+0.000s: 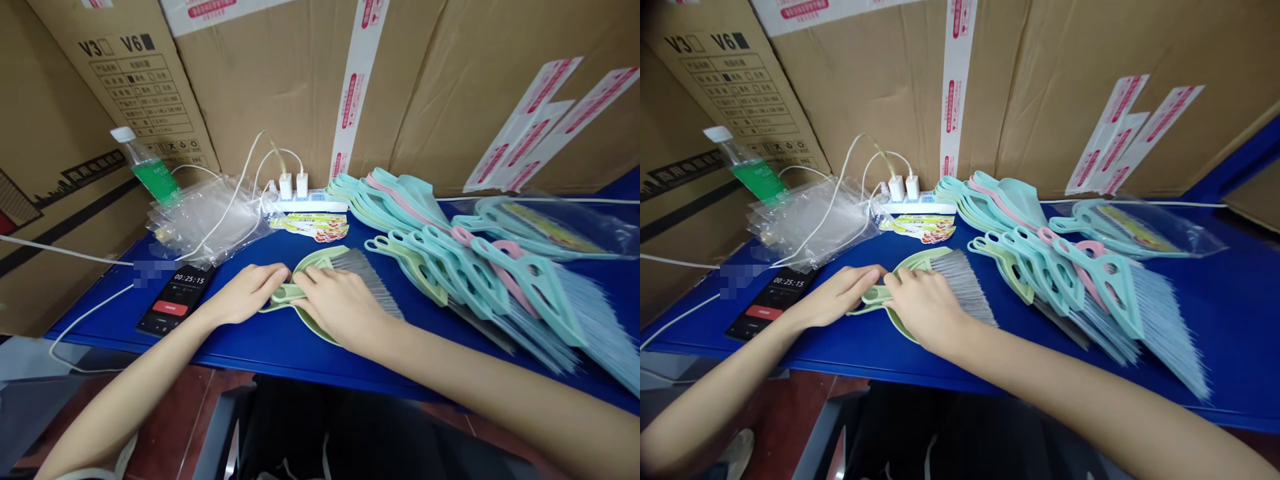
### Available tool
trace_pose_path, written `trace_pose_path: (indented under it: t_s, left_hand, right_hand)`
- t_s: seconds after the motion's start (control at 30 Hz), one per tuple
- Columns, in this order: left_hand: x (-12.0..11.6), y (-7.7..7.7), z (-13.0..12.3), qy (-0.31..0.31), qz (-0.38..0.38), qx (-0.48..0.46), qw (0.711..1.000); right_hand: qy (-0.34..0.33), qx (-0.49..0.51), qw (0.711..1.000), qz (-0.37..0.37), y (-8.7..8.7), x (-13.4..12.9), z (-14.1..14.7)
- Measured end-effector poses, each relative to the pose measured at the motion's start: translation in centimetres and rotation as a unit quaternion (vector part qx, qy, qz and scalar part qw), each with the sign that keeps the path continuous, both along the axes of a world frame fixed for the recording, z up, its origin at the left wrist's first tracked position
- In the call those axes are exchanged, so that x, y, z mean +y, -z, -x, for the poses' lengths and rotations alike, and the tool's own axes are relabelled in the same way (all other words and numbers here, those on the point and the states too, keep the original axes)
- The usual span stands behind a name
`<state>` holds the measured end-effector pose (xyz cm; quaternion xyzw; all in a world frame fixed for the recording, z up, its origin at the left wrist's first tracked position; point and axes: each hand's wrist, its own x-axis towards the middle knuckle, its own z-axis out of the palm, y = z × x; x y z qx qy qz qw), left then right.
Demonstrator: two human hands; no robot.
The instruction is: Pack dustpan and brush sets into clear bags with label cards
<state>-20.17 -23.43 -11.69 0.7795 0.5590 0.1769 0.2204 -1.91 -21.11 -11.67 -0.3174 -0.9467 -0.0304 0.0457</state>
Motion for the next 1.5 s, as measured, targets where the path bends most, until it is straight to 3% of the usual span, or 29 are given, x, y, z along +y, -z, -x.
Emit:
trace_pose_path:
  t_s: [0.13, 0.3, 0.47, 0.7, 0.9, 1.13, 1.5]
  left_hand:
    - [0.3, 0.5, 0.2, 0.024, 0.007, -0.009, 1.000]
    - [0.3, 0.6, 0.3, 0.034, 0.009, -0.023, 0.999]
    - [0.5, 0.6, 0.3, 0.053, 0.049, -0.051, 0.996]
    - [2.2, -0.2, -0.4, 0.096, 0.079, -0.067, 0.990]
    - [2.8, 0.3, -1.5, 0.073, 0.119, -0.129, 0.982]
    - [2.0, 1.6, -1.5, 0.009, 0.193, -0.269, 0.944]
    - [1.9, 1.5, -1.4, -0.002, 0.177, -0.287, 0.942]
  right_hand:
    - [-0.038, 0.035, 0.995, 0.083, 0.0, 0.5, -0.2]
    - [-0.125, 0.179, 0.962, 0.164, -0.1, 1.9, -3.1]
    - [-0.130, 0.121, 0.976, 0.128, 0.2, 3.8, -7.0]
    - [-0.107, 0.066, 0.970, 0.209, 1.5, 3.5, -9.2]
    - [-0.098, 0.043, 0.977, 0.182, 2.5, 2.5, -8.6]
    - [-0.110, 0.051, 0.982, 0.148, 3.2, 2.4, -8.5]
    - [-0.105, 0.072, 0.982, 0.138, 3.5, 2.4, -8.1]
